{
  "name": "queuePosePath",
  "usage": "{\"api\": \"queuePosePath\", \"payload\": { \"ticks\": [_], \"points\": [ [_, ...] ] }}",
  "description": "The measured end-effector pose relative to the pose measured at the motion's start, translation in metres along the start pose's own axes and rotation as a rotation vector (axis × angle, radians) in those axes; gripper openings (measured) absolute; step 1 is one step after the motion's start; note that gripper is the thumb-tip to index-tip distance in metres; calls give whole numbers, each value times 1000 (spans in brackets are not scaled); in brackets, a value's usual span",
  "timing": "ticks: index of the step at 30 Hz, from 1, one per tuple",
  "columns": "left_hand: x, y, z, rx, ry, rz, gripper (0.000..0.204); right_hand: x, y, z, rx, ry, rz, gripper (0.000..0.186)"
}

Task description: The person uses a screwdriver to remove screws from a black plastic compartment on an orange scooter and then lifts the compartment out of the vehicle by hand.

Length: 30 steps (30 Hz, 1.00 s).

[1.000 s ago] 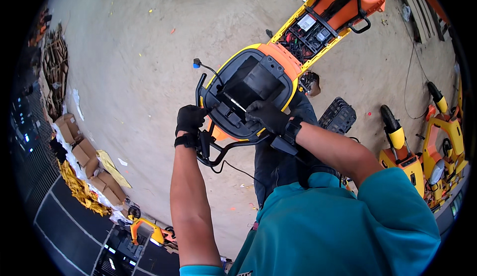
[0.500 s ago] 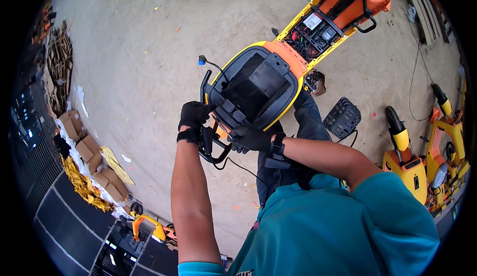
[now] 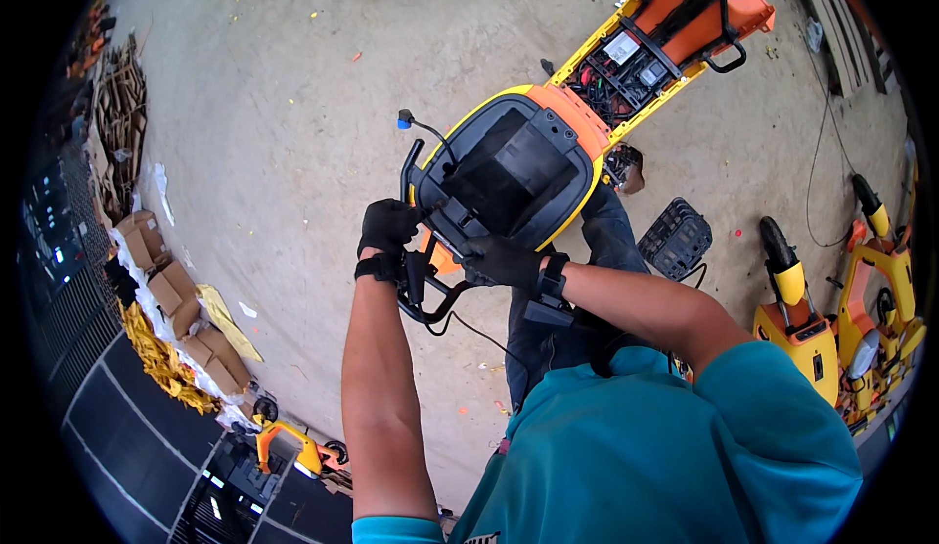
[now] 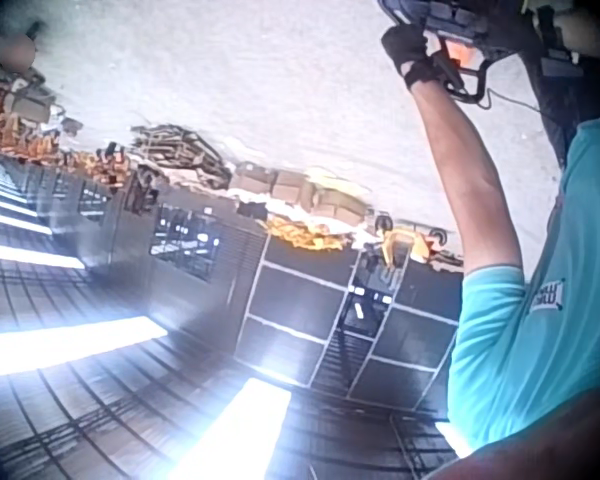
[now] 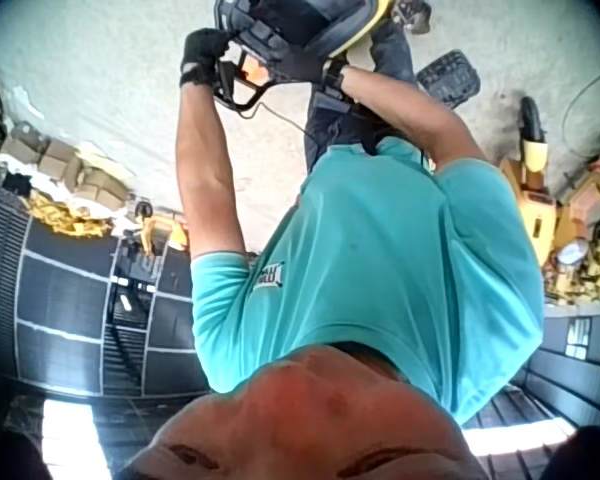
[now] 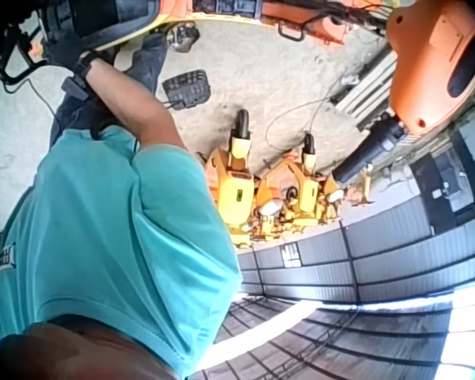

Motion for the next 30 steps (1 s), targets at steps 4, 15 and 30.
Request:
{"api": "queuePosePath", "payload": {
  "ticks": [4, 15, 30],
  "points": [
    [2, 0, 3, -54, 13, 48, 17, 7, 1, -20, -154, -107, -198, 7],
    [14, -9, 11, -287, 23, 113, 16, 90, 20, -66, -144, -217, -104, 9],
    [18, -31, 63, -504, 73, 350, 20, 117, 255, 16, 62, -1583, 82, 23]
  ]
}}
Point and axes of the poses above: each hand's wrist, its own y-axis towards the middle knuckle, its own z-axis out of the palm, x = y × z, the point moved 6 cm from there along y, towards the middle knuckle, and after that the axes turned 11 degrees about x, right-handed, at the moved point
